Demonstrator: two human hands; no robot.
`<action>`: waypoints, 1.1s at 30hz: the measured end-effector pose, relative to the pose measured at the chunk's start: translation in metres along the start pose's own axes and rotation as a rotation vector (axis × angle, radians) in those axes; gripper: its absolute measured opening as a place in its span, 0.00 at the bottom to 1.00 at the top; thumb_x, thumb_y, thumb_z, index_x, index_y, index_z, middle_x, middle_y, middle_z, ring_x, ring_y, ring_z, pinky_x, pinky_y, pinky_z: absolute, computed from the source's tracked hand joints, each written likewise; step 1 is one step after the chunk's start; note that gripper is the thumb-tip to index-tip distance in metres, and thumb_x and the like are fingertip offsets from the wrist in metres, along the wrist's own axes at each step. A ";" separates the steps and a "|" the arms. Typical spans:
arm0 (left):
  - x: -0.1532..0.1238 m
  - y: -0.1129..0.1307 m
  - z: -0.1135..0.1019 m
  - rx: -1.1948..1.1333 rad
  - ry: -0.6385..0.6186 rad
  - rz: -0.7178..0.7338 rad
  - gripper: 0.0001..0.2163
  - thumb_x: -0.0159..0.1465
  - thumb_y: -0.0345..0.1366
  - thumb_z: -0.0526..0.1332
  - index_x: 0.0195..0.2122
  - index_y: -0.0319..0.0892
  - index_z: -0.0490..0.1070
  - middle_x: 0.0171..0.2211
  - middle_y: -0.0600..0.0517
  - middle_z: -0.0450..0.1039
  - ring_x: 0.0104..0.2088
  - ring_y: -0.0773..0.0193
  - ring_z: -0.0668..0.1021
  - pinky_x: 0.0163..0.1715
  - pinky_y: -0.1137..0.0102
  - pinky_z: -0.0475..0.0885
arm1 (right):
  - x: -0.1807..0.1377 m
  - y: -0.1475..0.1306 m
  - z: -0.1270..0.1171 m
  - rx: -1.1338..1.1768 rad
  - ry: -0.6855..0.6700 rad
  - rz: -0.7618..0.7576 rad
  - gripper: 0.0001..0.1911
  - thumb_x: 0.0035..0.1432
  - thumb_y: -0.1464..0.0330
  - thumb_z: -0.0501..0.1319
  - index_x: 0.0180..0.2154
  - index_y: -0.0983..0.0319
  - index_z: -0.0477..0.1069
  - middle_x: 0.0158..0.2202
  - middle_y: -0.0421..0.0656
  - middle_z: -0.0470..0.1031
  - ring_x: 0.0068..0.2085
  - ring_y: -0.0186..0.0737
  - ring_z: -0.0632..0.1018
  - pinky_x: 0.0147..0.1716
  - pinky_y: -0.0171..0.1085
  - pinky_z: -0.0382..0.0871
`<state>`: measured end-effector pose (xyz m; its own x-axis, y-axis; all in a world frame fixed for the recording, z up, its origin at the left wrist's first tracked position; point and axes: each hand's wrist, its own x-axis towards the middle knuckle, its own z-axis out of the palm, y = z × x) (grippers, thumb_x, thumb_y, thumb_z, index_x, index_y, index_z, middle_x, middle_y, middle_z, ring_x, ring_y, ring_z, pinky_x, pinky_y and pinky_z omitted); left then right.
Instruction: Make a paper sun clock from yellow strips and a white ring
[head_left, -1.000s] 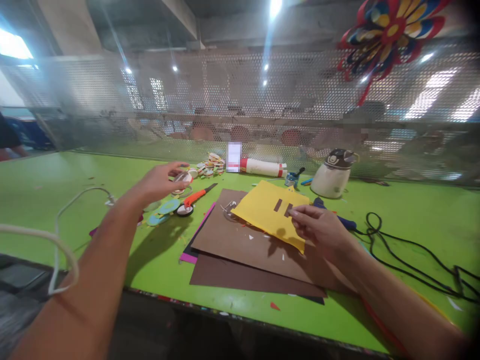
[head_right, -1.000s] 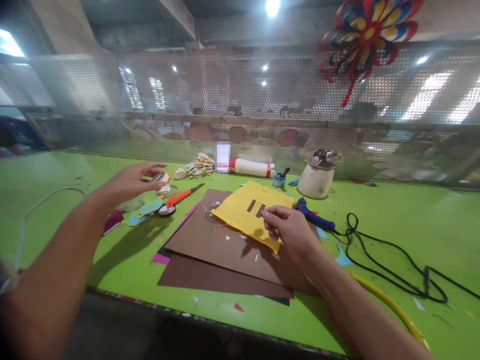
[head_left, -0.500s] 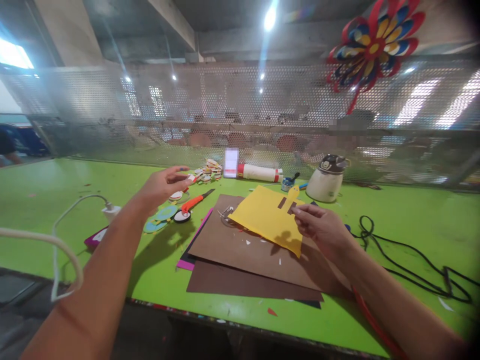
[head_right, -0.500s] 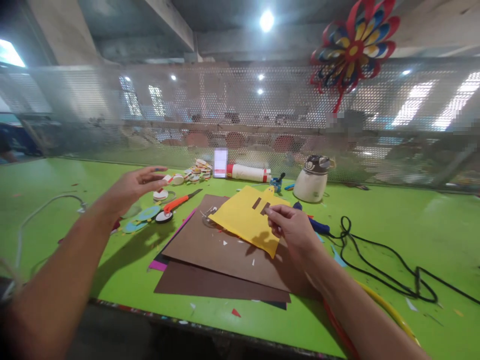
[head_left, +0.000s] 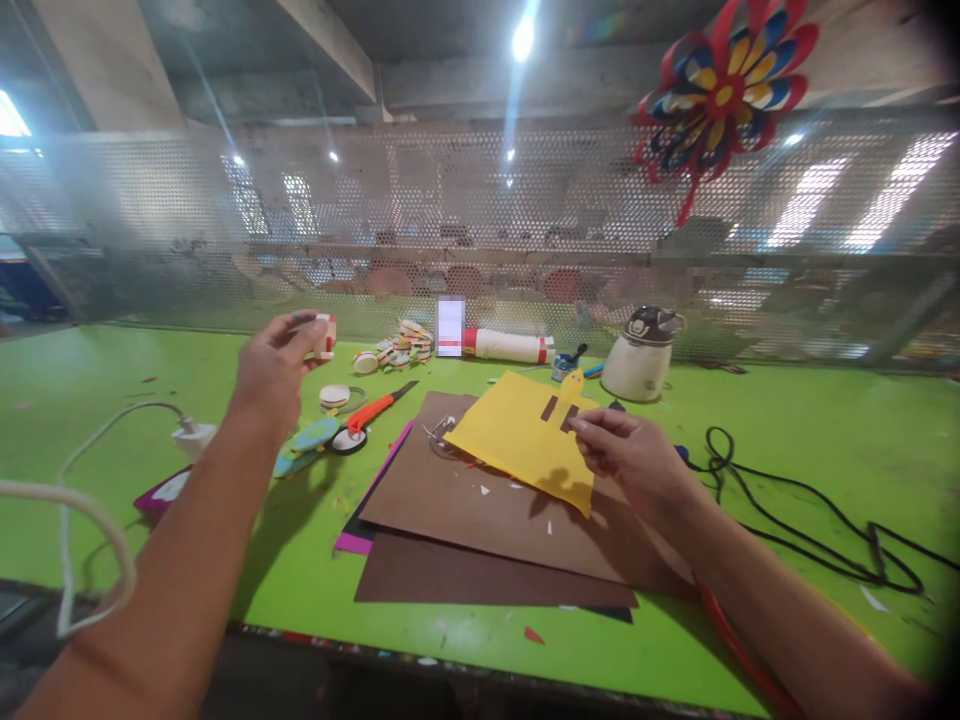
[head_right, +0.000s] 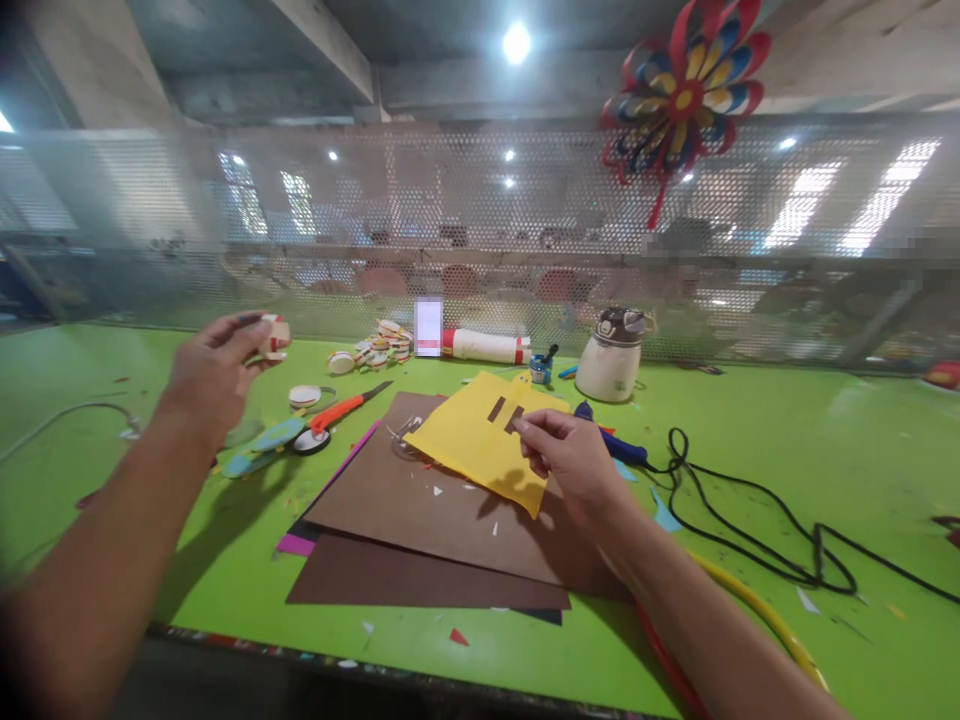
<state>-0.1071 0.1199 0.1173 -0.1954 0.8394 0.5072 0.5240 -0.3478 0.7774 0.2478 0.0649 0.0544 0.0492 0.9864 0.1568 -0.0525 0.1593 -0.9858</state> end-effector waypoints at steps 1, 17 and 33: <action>-0.001 -0.002 0.005 0.067 -0.078 0.017 0.31 0.61 0.54 0.45 0.61 0.42 0.48 0.57 0.46 0.64 0.54 0.52 0.69 0.45 0.58 0.69 | 0.000 0.000 0.000 -0.005 -0.004 0.002 0.14 0.43 0.60 0.69 0.25 0.64 0.72 0.18 0.36 0.65 0.19 0.26 0.61 0.18 0.31 0.50; -0.022 -0.015 0.089 0.327 -0.961 0.195 0.16 0.48 0.40 0.60 0.38 0.49 0.77 0.39 0.51 0.78 0.41 0.53 0.76 0.40 0.67 0.68 | -0.003 -0.001 0.000 0.106 -0.205 0.332 0.13 0.39 0.63 0.72 0.24 0.64 0.73 0.26 0.41 0.73 0.31 0.35 0.73 0.36 0.43 0.70; -0.024 0.007 0.076 0.291 -1.168 0.254 0.28 0.53 0.36 0.58 0.57 0.43 0.61 0.49 0.48 0.74 0.48 0.56 0.73 0.47 0.67 0.65 | -0.001 0.011 0.003 0.115 -0.196 0.278 0.13 0.41 0.63 0.72 0.24 0.66 0.74 0.24 0.41 0.73 0.29 0.32 0.72 0.37 0.39 0.70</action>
<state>-0.0358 0.1286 0.0822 0.7199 0.6834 -0.1210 0.6333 -0.5755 0.5175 0.2439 0.0660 0.0439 -0.1745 0.9798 -0.0973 -0.1490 -0.1240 -0.9810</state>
